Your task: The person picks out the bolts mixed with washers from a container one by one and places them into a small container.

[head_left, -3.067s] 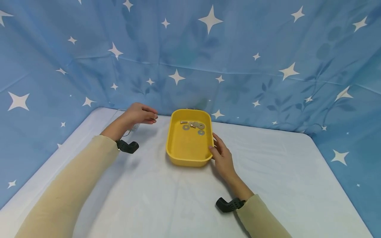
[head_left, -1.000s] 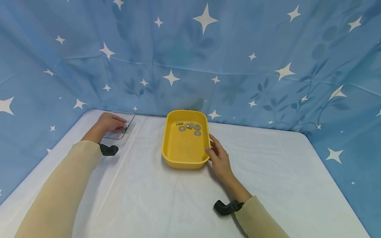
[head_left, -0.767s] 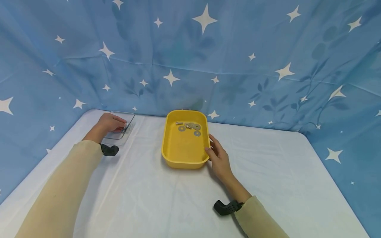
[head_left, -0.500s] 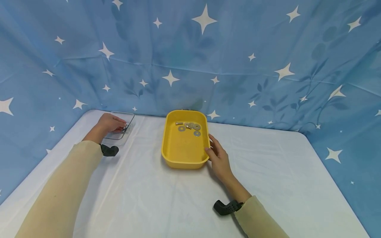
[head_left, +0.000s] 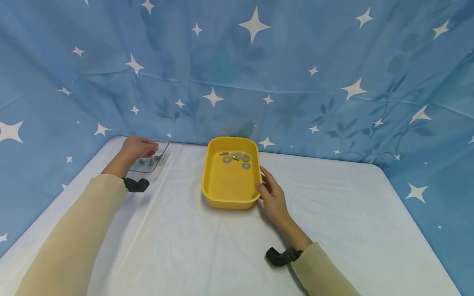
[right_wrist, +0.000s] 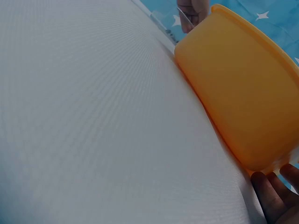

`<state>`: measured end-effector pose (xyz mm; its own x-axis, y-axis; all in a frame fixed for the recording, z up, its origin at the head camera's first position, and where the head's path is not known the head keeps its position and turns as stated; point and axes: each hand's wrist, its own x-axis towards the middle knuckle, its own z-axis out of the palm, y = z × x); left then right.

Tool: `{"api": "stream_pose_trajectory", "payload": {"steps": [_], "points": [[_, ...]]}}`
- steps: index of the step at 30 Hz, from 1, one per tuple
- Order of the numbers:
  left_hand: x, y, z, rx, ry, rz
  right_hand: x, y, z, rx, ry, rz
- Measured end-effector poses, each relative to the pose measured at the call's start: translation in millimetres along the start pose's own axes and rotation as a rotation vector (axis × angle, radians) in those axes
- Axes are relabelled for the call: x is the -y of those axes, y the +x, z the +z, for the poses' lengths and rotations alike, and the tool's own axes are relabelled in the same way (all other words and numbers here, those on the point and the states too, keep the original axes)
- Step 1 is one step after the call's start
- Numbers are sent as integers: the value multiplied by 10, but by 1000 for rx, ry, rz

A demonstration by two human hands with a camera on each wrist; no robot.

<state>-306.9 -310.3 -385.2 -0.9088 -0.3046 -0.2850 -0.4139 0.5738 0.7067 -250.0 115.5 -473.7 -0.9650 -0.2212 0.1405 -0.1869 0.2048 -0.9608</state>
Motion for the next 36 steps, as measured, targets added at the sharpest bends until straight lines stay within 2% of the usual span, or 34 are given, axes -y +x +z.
{"api": "stream_pose_trajectory", "payload": {"steps": [3, 6, 11, 19, 27, 36], "points": [[-124, -88, -3, 29, -27, 48, 10, -10, -5, 0, 4, -1], [-255, -161, 35, 23, -24, 86, 3, -15, -6, -2, 3, -4], [-463, -274, 144, -2, 2, 141, -33, -7, 4, -3, 0, -6], [-842, -486, 372, 23, 68, 217, -28, -4, 14, -12, -10, 20], [-1067, -512, 690, 112, 63, 297, -14, -3, 10, -8, -14, 42], [-1251, -451, 1088, 131, 52, 392, -30, -13, 21, -26, -23, -2]]}}
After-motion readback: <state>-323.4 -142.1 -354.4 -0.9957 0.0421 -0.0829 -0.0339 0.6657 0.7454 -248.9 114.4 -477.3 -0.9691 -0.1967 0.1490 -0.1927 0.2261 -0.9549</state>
